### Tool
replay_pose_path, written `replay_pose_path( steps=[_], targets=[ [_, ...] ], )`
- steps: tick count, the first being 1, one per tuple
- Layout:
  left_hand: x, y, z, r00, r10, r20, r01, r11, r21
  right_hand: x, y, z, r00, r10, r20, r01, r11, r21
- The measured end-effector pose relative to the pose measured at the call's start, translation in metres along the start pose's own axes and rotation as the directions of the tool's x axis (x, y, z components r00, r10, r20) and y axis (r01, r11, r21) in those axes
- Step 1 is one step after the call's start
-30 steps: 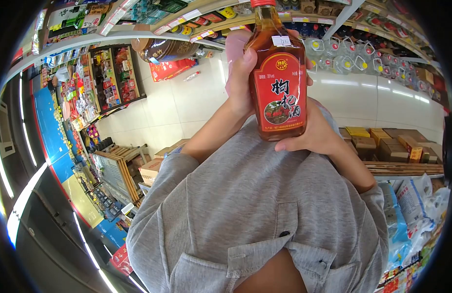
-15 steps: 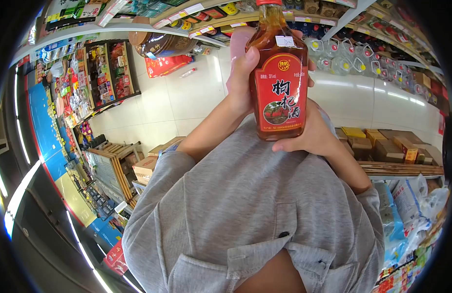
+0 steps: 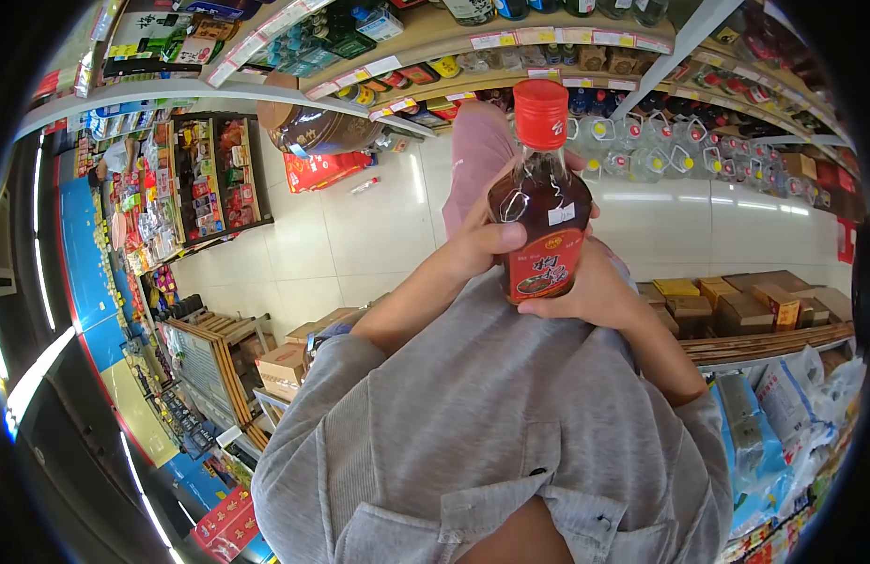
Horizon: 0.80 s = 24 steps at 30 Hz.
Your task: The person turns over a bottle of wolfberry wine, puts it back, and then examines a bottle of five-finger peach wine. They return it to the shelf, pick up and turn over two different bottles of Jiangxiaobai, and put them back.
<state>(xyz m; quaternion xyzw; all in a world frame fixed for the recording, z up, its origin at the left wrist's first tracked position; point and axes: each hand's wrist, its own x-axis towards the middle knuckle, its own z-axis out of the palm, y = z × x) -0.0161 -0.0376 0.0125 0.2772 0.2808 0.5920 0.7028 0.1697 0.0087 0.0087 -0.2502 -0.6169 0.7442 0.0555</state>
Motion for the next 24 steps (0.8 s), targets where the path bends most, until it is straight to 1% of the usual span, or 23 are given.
replay_pose_path(
  steps=[2,4,5,6,7,8,9,10,12,13,15,16,17,19,22,24],
  targets=[
    [-0.001,0.0,-0.001,1.0,-0.016,0.025,0.017,0.999,-0.036,-0.003,0.001,-0.007,0.999,-0.052,0.01,0.053,0.993,-0.103],
    [-0.001,0.0,-0.001,0.996,-0.015,0.084,0.025,0.993,-0.118,-0.007,0.015,-0.029,0.982,-0.185,0.035,0.189,0.958,-0.218],
    [0.0,0.0,0.0,0.994,-0.014,0.113,0.031,0.987,-0.157,-0.006,0.02,-0.04,0.974,-0.225,-0.021,0.224,0.974,-0.038],
    [-0.001,-0.002,0.0,0.986,-0.008,0.169,0.049,0.969,-0.241,-0.003,0.024,-0.05,0.964,-0.252,-0.085,0.263,0.954,0.142],
    [-0.002,-0.006,-0.001,0.974,0.002,0.225,0.072,0.944,-0.322,0.002,0.025,-0.057,0.951,-0.268,-0.154,0.304,0.899,0.314],
    [-0.003,-0.011,-0.002,0.96,0.016,0.279,0.101,0.91,-0.401,0.008,0.019,-0.06,0.931,-0.319,-0.179,0.359,0.889,0.284],
    [-0.003,-0.015,-0.004,0.95,0.02,0.313,0.123,0.895,-0.429,0.014,0.007,-0.062,0.907,-0.368,-0.204,0.411,0.876,0.25],
    [-0.003,-0.02,-0.001,0.934,0.023,0.356,0.168,0.852,-0.497,0.018,-0.004,-0.062,0.881,-0.414,-0.23,0.461,0.861,0.214],
    [-0.003,-0.028,0.006,0.897,0.04,0.44,0.267,0.744,-0.613,0.031,-0.026,-0.05,0.852,-0.461,-0.246,0.516,0.82,0.248],
    [-0.002,-0.029,0.01,0.888,0.031,0.458,0.292,0.73,-0.617,0.035,-0.036,-0.044,0.837,-0.483,-0.256,0.542,0.798,0.265],
    [0.001,-0.037,0.011,0.856,0.067,0.513,0.322,0.706,-0.63,0.038,-0.048,-0.041,0.895,-0.419,-0.151,0.445,0.823,0.354],
    [0.002,-0.041,0.012,0.839,0.09,0.537,0.334,0.695,-0.637,0.039,-0.05,-0.039,0.904,-0.409,-0.124,0.424,0.816,0.392],
    [0.003,-0.044,0.015,0.85,0.102,0.517,0.318,0.684,-0.657,0.04,-0.052,-0.036,0.912,-0.399,-0.098,0.4,0.81,0.429],
    [0.001,-0.049,0.018,0.869,0.128,0.478,0.282,0.667,-0.69,0.042,-0.051,-0.031,0.9,-0.423,-0.104,0.415,0.759,0.502],
    [0.002,-0.053,0.02,0.877,0.162,0.452,0.249,0.651,-0.717,0.039,-0.049,-0.033,0.907,-0.417,-0.061,0.38,0.749,0.542],
    [0.004,-0.054,0.023,0.868,0.179,0.463,0.253,0.642,-0.724,0.035,-0.048,-0.032,0.906,-0.417,-0.07,0.385,0.745,0.544]
  ],
)
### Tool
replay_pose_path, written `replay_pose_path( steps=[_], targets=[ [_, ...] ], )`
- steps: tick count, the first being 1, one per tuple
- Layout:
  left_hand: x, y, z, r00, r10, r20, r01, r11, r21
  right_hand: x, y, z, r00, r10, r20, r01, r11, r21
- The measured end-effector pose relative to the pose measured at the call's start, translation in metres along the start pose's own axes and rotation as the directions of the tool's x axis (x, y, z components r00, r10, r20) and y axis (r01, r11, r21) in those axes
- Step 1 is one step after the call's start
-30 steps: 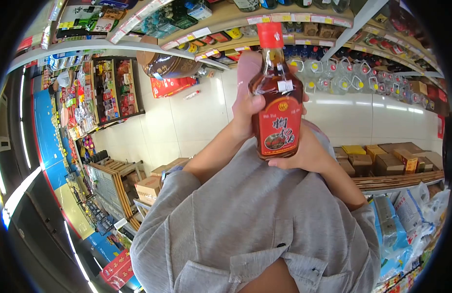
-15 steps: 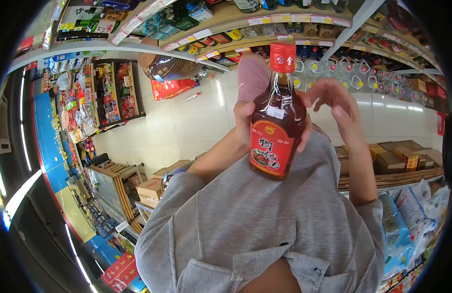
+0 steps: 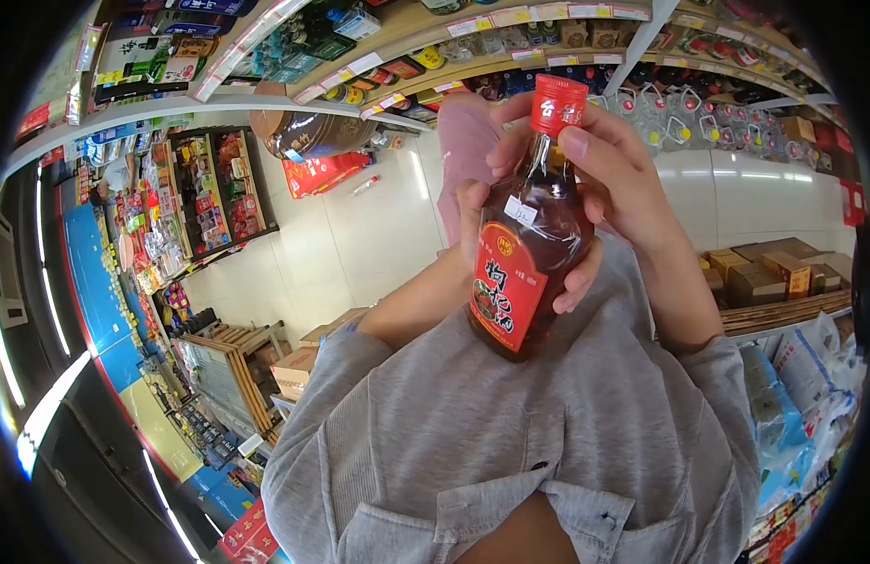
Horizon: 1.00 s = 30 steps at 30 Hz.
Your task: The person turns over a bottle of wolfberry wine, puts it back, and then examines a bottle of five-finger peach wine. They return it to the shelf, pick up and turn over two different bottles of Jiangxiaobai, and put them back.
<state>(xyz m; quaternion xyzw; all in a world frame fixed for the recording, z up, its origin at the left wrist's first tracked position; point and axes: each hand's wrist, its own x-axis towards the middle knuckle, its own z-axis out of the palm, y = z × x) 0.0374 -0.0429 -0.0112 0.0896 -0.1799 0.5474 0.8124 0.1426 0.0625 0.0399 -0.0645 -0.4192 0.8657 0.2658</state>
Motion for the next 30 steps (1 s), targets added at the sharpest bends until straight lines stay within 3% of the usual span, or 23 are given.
replay_pose_path(
  steps=[12,20,28,30],
  targets=[
    [0.004,0.001,0.006,0.994,-0.1,0.036,0.099,0.994,0.036,-0.01,-0.019,0.014,1.0,0.014,0.013,-0.013,0.999,-0.045],
    [0.0,-0.007,0.013,1.0,-0.011,-0.025,0.012,1.0,0.024,-0.01,-0.016,0.021,0.998,0.04,-0.056,-0.048,0.988,-0.147],
    [0.006,-0.005,0.007,0.995,-0.02,0.102,0.023,1.0,-0.02,-0.008,-0.023,0.026,0.998,0.062,-0.028,-0.065,0.985,-0.157],
    [0.003,-0.005,0.001,0.99,-0.042,0.131,0.051,0.997,-0.061,-0.008,-0.015,0.021,1.0,-0.008,0.029,0.01,0.998,-0.069]
  ],
)
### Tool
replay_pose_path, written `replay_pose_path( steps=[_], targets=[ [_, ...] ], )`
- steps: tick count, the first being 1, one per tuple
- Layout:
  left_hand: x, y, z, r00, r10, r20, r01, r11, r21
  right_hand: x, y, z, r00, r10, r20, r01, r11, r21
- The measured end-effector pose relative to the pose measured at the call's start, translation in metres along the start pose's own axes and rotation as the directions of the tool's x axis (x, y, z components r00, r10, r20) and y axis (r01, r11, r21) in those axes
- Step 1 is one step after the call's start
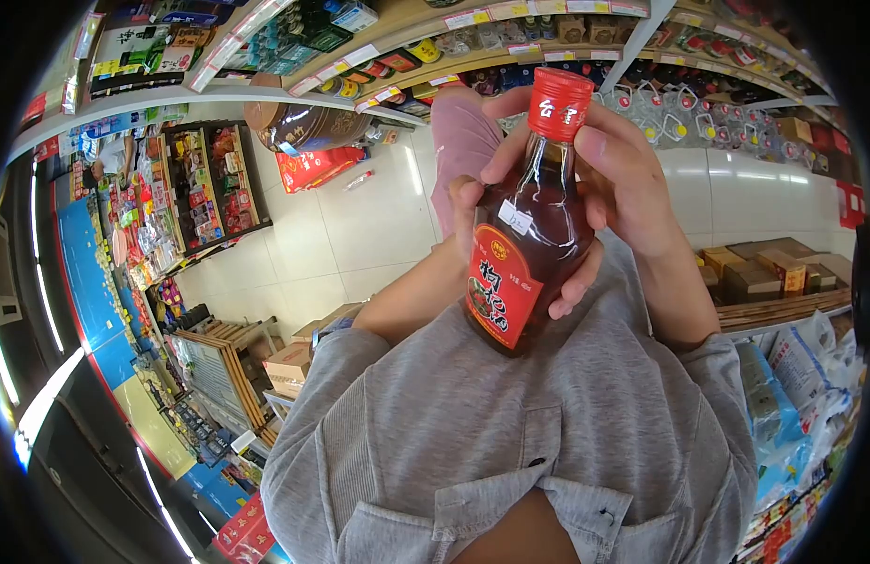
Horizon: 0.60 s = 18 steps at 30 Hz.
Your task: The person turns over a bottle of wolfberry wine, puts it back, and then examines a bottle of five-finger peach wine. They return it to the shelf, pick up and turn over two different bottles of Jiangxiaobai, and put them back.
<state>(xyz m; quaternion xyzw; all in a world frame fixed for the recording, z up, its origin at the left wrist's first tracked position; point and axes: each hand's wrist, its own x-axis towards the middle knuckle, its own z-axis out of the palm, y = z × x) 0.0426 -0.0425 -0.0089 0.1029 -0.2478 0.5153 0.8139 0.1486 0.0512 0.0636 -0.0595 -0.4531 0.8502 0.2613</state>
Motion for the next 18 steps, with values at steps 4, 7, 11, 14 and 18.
replay_pose_path(
  steps=[4,7,11,14,18],
  targets=[
    [-0.004,0.007,-0.016,0.993,-0.096,0.076,0.101,0.993,-0.064,0.002,0.006,-0.001,0.998,-0.055,0.003,0.055,0.998,0.025],
    [-0.003,0.012,-0.018,0.991,-0.117,0.066,0.122,0.989,-0.084,0.005,0.007,-0.004,0.998,-0.055,-0.024,0.055,0.998,-0.019],
    [0.0,0.014,-0.022,0.991,-0.126,0.047,0.131,0.985,-0.108,0.007,0.007,-0.004,0.992,-0.014,-0.125,0.017,1.0,0.022],
    [0.002,0.015,-0.023,0.99,-0.131,0.042,0.135,0.984,-0.112,0.007,0.006,-0.006,0.987,-0.005,-0.161,0.013,0.999,0.049],
    [0.003,0.017,-0.024,0.99,-0.137,0.036,0.14,0.982,-0.123,0.006,0.007,-0.009,0.989,-0.01,-0.146,0.02,0.998,0.068]
  ],
)
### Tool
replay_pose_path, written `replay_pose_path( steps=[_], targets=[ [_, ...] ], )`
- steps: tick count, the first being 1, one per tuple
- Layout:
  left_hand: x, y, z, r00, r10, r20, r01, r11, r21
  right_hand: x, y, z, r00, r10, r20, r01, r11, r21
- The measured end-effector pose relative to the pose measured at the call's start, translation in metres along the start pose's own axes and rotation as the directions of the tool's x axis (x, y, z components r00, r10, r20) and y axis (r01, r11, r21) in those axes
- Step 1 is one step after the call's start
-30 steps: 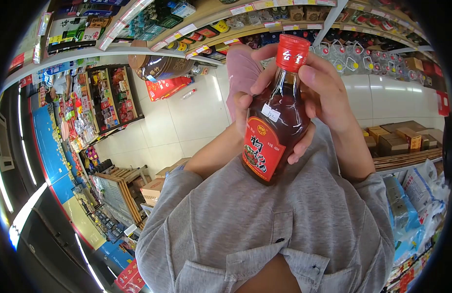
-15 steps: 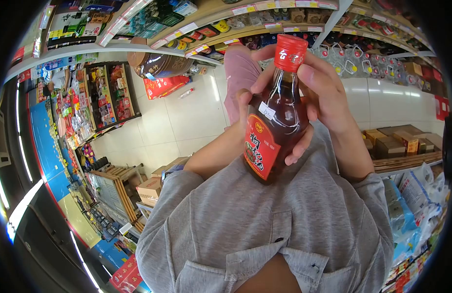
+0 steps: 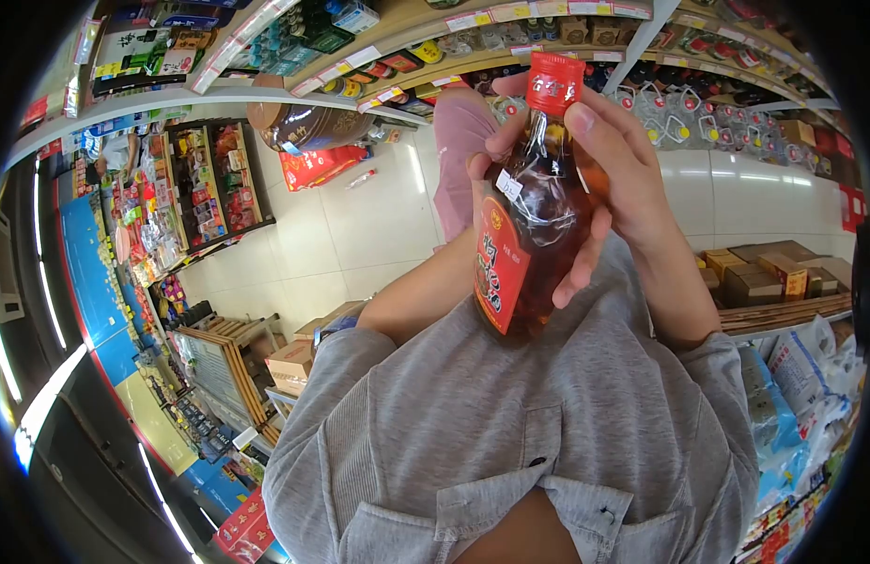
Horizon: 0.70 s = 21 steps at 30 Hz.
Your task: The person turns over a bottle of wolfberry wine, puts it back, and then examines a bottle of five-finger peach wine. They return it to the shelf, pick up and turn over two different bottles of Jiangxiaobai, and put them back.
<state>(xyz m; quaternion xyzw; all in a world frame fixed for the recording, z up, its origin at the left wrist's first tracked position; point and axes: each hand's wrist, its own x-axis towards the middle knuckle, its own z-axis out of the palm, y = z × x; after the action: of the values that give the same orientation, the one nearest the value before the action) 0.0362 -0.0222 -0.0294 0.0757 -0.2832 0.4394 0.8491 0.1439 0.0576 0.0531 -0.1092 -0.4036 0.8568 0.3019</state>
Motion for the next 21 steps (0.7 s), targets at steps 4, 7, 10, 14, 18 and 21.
replay_pose_path(
  steps=[4,7,10,14,18,21],
  targets=[
    [0.0,0.004,0.0,1.0,-0.014,-0.015,0.013,1.0,-0.019,0.001,0.0,-0.002,1.0,-0.023,0.012,0.023,1.0,0.009],
    [0.005,0.002,0.008,0.995,0.031,-0.098,-0.026,0.998,0.05,0.001,0.002,-0.005,0.999,-0.006,-0.051,0.005,1.0,-0.014],
    [0.017,-0.003,0.029,0.933,0.195,-0.301,-0.116,0.959,0.259,0.004,0.005,-0.021,0.976,-0.035,-0.214,0.0,0.987,-0.16],
    [0.039,0.017,0.063,0.491,0.514,-0.704,0.277,0.674,0.685,0.005,0.004,-0.021,0.947,-0.091,-0.309,0.04,0.985,-0.168],
    [0.039,0.03,0.054,0.298,0.629,-0.718,0.243,0.677,0.695,0.0,0.027,-0.022,0.923,-0.213,-0.321,0.138,0.96,-0.242],
    [0.035,0.036,0.056,0.345,0.561,-0.752,0.252,0.717,0.65,-0.008,0.029,-0.025,0.941,-0.168,-0.295,0.094,0.963,-0.251]
  ],
)
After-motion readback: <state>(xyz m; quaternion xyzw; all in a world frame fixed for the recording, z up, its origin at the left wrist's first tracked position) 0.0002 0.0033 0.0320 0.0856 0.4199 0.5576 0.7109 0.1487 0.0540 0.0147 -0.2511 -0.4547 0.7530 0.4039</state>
